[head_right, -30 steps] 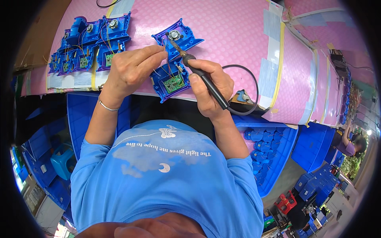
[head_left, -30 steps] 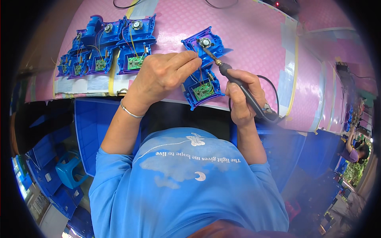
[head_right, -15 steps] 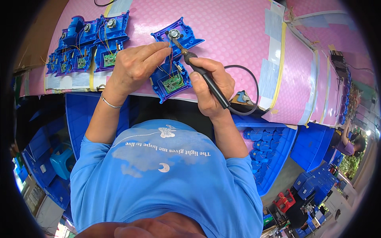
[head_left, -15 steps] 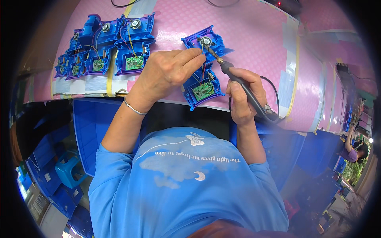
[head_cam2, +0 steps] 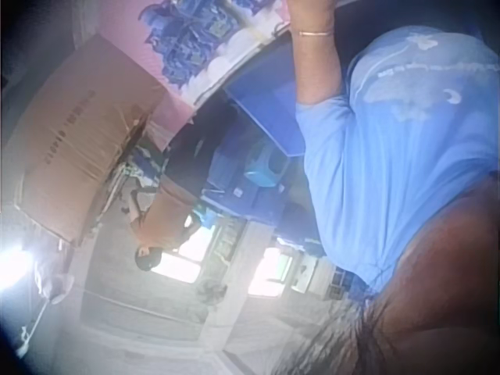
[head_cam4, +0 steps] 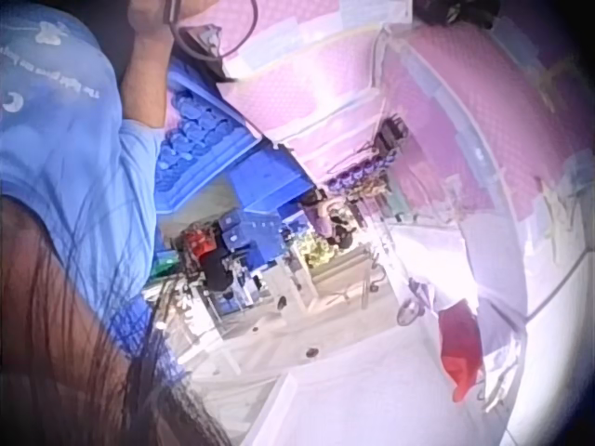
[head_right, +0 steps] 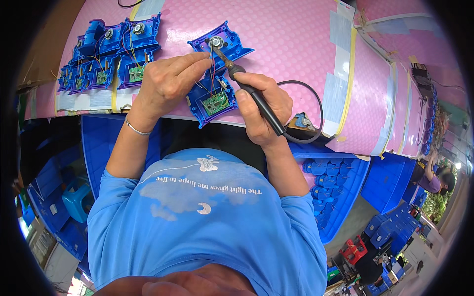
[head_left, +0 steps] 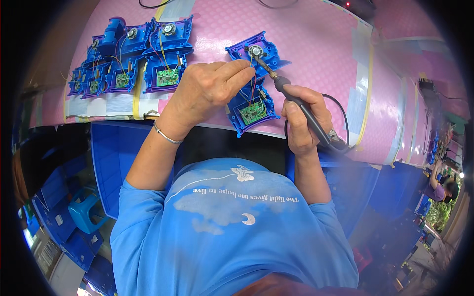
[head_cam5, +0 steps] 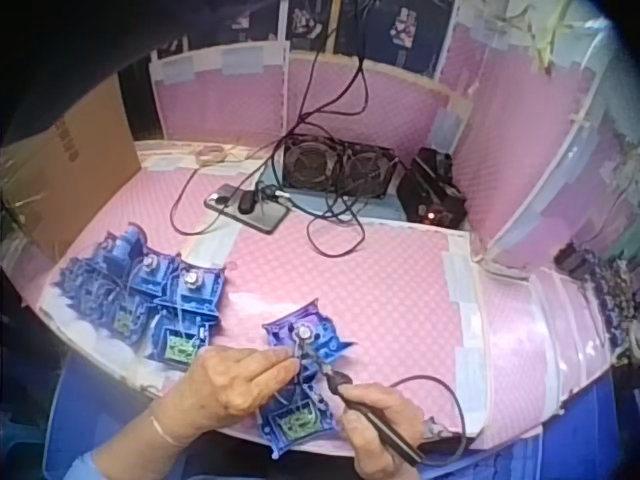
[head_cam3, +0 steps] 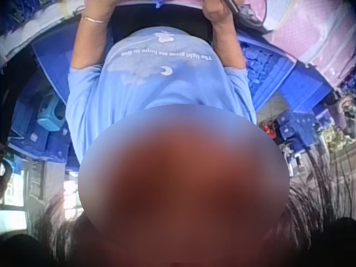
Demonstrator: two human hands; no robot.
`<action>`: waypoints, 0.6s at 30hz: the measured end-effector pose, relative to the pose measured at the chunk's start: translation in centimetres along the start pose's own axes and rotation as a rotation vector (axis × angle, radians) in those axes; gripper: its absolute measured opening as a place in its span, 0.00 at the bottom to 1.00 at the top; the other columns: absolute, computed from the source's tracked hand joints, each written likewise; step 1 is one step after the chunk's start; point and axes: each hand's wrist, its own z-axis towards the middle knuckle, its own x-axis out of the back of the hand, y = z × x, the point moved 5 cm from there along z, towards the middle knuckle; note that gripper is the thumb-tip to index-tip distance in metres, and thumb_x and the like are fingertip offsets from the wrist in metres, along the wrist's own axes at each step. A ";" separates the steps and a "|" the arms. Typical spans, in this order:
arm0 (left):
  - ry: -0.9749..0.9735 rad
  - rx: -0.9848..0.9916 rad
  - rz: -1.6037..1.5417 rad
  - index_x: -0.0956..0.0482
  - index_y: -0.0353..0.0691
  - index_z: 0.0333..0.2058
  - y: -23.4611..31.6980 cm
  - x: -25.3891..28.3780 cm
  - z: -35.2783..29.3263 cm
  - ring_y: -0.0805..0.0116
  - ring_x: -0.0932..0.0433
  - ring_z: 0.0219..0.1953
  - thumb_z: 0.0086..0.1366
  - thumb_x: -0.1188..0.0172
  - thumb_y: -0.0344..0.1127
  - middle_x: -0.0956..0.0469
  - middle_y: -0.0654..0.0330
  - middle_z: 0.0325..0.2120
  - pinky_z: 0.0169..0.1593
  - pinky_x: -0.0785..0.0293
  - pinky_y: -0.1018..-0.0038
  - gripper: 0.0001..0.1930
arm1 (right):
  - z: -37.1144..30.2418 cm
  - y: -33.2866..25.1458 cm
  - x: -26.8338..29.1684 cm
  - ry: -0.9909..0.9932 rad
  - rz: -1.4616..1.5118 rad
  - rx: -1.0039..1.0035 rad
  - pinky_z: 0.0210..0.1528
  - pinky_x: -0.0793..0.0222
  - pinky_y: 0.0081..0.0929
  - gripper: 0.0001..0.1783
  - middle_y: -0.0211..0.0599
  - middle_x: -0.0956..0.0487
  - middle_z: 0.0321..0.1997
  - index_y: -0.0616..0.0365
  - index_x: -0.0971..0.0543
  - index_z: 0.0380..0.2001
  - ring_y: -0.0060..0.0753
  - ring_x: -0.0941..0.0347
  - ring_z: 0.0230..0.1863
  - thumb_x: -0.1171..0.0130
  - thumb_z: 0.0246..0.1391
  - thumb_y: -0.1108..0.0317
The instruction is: Soldering wires to electronic components within plastic housings at a factory workbench.
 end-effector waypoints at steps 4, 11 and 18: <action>-0.002 0.006 0.002 0.15 0.41 0.41 -0.1 -0.1 -0.2 0.64 0.12 0.35 0.55 0.32 0.26 0.13 0.58 0.40 0.33 0.16 0.73 0.13 | -0.3 -0.2 0.2 0.043 0.009 0.062 0.32 0.31 0.21 0.17 0.42 0.22 0.31 0.75 0.23 0.48 0.23 0.28 0.27 0.46 0.58 0.75; 0.070 -0.034 0.043 0.15 0.42 0.40 -0.2 -0.4 -0.2 0.70 0.16 0.28 0.53 0.35 0.29 0.15 0.64 0.41 0.27 0.21 0.76 0.14 | -0.6 0.0 0.8 0.107 0.120 0.088 0.32 0.29 0.21 0.16 0.42 0.18 0.32 0.71 0.20 0.47 0.23 0.24 0.28 0.42 0.55 0.78; -0.008 0.012 -0.006 0.15 0.41 0.42 -0.2 -0.3 -0.1 0.64 0.12 0.35 0.56 0.32 0.26 0.13 0.58 0.40 0.34 0.16 0.73 0.13 | -0.7 0.0 0.7 0.123 0.111 0.063 0.32 0.29 0.20 0.15 0.40 0.18 0.30 0.70 0.19 0.47 0.22 0.24 0.27 0.43 0.55 0.78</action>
